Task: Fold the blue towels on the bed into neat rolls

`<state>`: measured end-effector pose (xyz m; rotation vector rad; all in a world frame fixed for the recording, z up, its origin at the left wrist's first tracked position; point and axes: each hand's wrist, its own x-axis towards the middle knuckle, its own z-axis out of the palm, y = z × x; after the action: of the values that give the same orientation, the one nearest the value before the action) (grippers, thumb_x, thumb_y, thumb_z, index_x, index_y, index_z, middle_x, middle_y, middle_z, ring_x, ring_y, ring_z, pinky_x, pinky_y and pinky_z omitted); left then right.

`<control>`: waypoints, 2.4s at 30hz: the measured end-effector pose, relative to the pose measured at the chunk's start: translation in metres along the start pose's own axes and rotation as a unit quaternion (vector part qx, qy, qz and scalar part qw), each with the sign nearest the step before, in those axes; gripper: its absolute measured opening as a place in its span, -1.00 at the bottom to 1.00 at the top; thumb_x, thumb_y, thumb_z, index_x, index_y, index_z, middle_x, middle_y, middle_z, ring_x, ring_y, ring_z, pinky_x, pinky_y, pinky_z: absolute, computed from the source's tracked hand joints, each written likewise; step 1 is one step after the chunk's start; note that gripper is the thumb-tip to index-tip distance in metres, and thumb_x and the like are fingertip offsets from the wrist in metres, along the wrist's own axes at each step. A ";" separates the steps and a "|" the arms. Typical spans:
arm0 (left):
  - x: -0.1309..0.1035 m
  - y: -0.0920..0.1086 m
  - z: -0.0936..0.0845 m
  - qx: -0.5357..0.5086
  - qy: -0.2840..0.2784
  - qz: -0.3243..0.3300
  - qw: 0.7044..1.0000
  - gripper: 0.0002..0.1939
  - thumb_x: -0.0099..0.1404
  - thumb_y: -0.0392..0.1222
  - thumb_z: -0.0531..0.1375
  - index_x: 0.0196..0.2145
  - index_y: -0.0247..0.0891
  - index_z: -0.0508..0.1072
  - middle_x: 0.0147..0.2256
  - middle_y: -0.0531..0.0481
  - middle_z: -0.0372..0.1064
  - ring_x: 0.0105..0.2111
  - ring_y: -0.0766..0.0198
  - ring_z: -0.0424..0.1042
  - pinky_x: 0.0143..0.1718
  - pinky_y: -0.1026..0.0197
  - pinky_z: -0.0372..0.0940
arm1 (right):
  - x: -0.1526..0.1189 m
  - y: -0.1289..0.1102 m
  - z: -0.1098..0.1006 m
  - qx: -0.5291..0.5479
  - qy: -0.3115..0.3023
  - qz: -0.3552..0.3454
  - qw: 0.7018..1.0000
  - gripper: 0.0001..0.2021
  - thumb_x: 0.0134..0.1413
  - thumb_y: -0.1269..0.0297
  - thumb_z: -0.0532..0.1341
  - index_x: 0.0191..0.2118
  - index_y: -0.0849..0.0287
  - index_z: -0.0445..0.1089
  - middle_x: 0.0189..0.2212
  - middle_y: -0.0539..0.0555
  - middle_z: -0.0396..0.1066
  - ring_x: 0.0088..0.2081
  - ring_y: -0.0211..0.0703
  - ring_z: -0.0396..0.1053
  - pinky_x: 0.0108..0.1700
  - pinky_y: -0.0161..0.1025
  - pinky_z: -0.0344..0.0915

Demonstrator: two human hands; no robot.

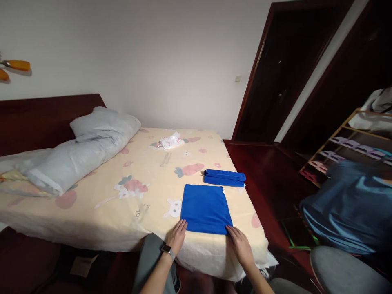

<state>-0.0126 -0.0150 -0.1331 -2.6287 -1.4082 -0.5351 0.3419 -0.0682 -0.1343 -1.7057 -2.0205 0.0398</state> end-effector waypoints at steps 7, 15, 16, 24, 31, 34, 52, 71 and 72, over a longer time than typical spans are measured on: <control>-0.010 0.001 -0.021 0.028 0.000 0.048 0.998 -0.52 0.35 -0.48 -0.04 0.13 -0.25 0.42 0.11 -0.13 0.44 0.14 0.14 0.39 0.17 0.02 0.32 | 0.009 -0.010 -0.038 0.043 -0.088 0.020 0.995 -0.59 0.13 0.41 0.03 -0.01 0.08 0.52 -0.06 0.10 0.54 0.01 0.05 0.41 0.07 -0.05 0.28; -0.017 0.009 -0.039 -0.104 -0.048 -0.029 0.993 -0.46 0.21 -0.47 0.06 0.11 -0.15 0.44 0.08 -0.07 0.46 0.10 0.11 0.39 0.17 -0.02 0.28 | 0.006 -0.013 -0.044 0.089 -0.111 0.042 0.989 -0.68 0.08 0.29 0.10 -0.12 0.11 0.54 -0.16 0.13 0.55 -0.06 0.04 0.43 0.02 -0.07 0.29; -0.016 0.009 -0.039 -0.136 -0.041 -0.052 0.988 -0.45 0.19 -0.46 0.08 0.10 -0.12 0.45 0.06 -0.06 0.46 0.08 0.10 0.39 0.16 -0.03 0.28 | 0.004 -0.011 -0.041 0.120 -0.099 0.057 0.986 -0.67 0.03 0.28 0.13 -0.10 0.11 0.53 -0.13 0.13 0.54 -0.05 0.03 0.42 0.04 -0.08 0.29; -0.004 0.000 -0.025 -0.256 0.029 -0.197 0.946 -0.71 0.34 -0.20 0.07 -0.06 -0.19 0.50 -0.14 -0.12 0.54 -0.13 0.12 0.50 -0.05 0.05 0.41 | 0.005 0.005 -0.017 0.301 -0.014 0.224 0.927 -0.56 0.07 -0.06 0.11 -0.10 0.14 0.47 -0.16 0.13 0.57 -0.13 0.02 0.53 -0.06 -0.12 0.42; -0.001 0.003 -0.014 -0.256 0.063 -0.243 0.934 -0.67 0.34 -0.08 0.10 0.00 -0.19 0.43 -0.13 -0.13 0.51 -0.13 0.10 0.52 -0.08 0.02 0.42 | 0.013 0.009 -0.010 0.259 -0.017 0.264 0.929 -0.49 0.11 -0.21 0.05 -0.16 0.08 0.51 -0.19 0.12 0.59 -0.12 0.06 0.53 -0.07 -0.14 0.41; 0.000 0.003 -0.011 -0.265 0.070 -0.250 0.929 -0.66 0.32 -0.10 0.11 0.03 -0.16 0.39 -0.11 -0.11 0.51 -0.14 0.12 0.53 -0.09 0.04 0.43 | 0.014 0.010 -0.006 0.224 -0.021 0.276 0.934 -0.43 0.15 -0.22 -0.02 -0.10 0.10 0.51 -0.11 0.15 0.57 -0.04 0.09 0.50 -0.02 -0.10 0.38; 0.006 0.018 -0.005 -0.229 0.094 -0.303 0.920 -0.84 0.44 -0.13 -0.03 -0.12 -0.17 0.29 -0.24 -0.11 0.57 -0.17 0.07 0.57 -0.14 0.04 0.42 | 0.016 0.011 -0.005 0.155 -0.063 0.319 0.933 -0.35 0.11 -0.24 -0.12 -0.11 0.16 0.49 -0.15 0.26 0.57 -0.09 0.22 0.50 -0.10 -0.01 0.38; 0.008 0.017 -0.010 -0.252 0.076 -0.303 0.916 -0.80 0.42 -0.05 0.03 -0.10 -0.16 0.32 -0.27 -0.09 0.54 -0.22 0.11 0.57 -0.22 0.12 0.42 | 0.008 -0.014 -0.015 0.190 0.013 0.330 0.925 -0.37 0.10 -0.29 0.01 0.08 0.12 0.22 -0.22 0.21 0.56 -0.17 0.15 0.53 -0.16 -0.05 0.37; 0.008 0.017 -0.010 -0.251 0.080 -0.306 0.915 -0.79 0.42 -0.03 0.03 -0.10 -0.16 0.32 -0.27 -0.09 0.54 -0.22 0.10 0.57 -0.22 0.11 0.42 | 0.008 -0.015 -0.014 0.187 0.018 0.324 0.927 -0.39 0.11 -0.28 0.01 0.05 0.12 0.23 -0.20 0.22 0.56 -0.15 0.16 0.52 -0.14 -0.04 0.37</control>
<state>0.0033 -0.0207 -0.1201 -2.3216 -2.2900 -1.2984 0.3333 -0.0682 -0.1141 -2.0018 -1.2332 0.5703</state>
